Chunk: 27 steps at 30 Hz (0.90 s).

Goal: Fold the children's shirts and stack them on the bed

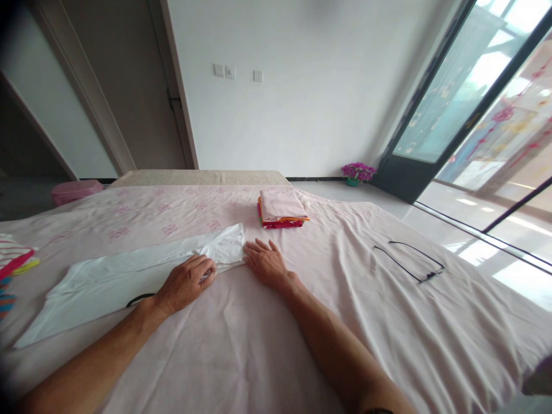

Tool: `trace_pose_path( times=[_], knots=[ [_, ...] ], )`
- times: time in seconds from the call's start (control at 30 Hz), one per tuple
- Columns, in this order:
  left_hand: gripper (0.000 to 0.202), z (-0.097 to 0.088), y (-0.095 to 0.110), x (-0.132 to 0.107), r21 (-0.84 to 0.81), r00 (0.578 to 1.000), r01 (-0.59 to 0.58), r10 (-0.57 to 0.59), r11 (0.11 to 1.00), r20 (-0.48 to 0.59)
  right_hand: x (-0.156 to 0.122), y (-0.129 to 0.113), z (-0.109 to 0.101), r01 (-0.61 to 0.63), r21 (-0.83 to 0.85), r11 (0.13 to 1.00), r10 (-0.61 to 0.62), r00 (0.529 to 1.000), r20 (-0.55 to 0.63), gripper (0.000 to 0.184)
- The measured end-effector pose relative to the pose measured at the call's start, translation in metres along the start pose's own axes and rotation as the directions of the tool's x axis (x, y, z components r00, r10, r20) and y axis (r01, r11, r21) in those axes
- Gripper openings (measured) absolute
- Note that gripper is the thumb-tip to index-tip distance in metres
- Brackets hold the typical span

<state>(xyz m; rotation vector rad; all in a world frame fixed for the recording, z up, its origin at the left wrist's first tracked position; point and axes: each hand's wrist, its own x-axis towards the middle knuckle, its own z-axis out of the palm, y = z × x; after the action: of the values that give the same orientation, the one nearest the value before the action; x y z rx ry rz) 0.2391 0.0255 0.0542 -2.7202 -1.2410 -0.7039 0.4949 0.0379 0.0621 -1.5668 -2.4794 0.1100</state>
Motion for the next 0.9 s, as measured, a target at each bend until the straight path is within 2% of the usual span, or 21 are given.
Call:
trace_pose_path(
  times=[0.07,0.13,0.23,0.3,0.4,0.53,0.7,0.9],
  knots=[
    [0.026,0.000,-0.002,0.000,-0.033,0.999,0.035,-0.036,0.999,-0.029,0.001,0.002,0.000,-0.096,-0.010,0.995,0.096,0.995,0.000,0.044],
    [0.031,0.000,-0.007,0.001,-0.076,0.988,0.107,-0.114,0.991,-0.102,0.001,0.002,-0.002,-0.162,-0.022,0.987,0.162,0.987,-0.019,0.043],
    [0.030,0.002,-0.019,0.003,-0.132,0.952,0.185,-0.211,0.974,-0.224,0.005,0.002,-0.007,-0.182,-0.038,0.983,0.181,0.983,-0.029,0.039],
    [0.030,0.006,-0.027,0.006,-0.142,0.939,0.206,-0.236,0.968,-0.249,0.011,0.003,-0.012,-0.212,-0.049,0.976,0.210,0.977,-0.040,0.036],
    [0.034,0.014,-0.034,0.009,-0.115,0.950,0.212,-0.233,0.970,-0.210,0.028,0.003,-0.018,-0.302,-0.022,0.953,0.300,0.952,-0.052,0.035],
    [0.043,0.026,-0.036,0.010,-0.038,0.981,0.166,-0.169,0.985,-0.092,0.063,0.002,-0.016,-0.429,0.041,0.902,0.429,0.903,0.013,0.039],
    [0.047,0.029,-0.033,0.010,0.081,0.981,0.188,-0.191,0.979,0.024,0.102,0.000,0.000,-0.480,0.080,0.874,0.479,0.877,0.028,0.046],
    [0.044,0.024,-0.028,0.012,0.153,0.976,0.190,-0.203,0.970,0.077,0.117,0.007,0.019,-0.548,0.098,0.831,0.554,0.831,-0.048,0.031]
  ],
)
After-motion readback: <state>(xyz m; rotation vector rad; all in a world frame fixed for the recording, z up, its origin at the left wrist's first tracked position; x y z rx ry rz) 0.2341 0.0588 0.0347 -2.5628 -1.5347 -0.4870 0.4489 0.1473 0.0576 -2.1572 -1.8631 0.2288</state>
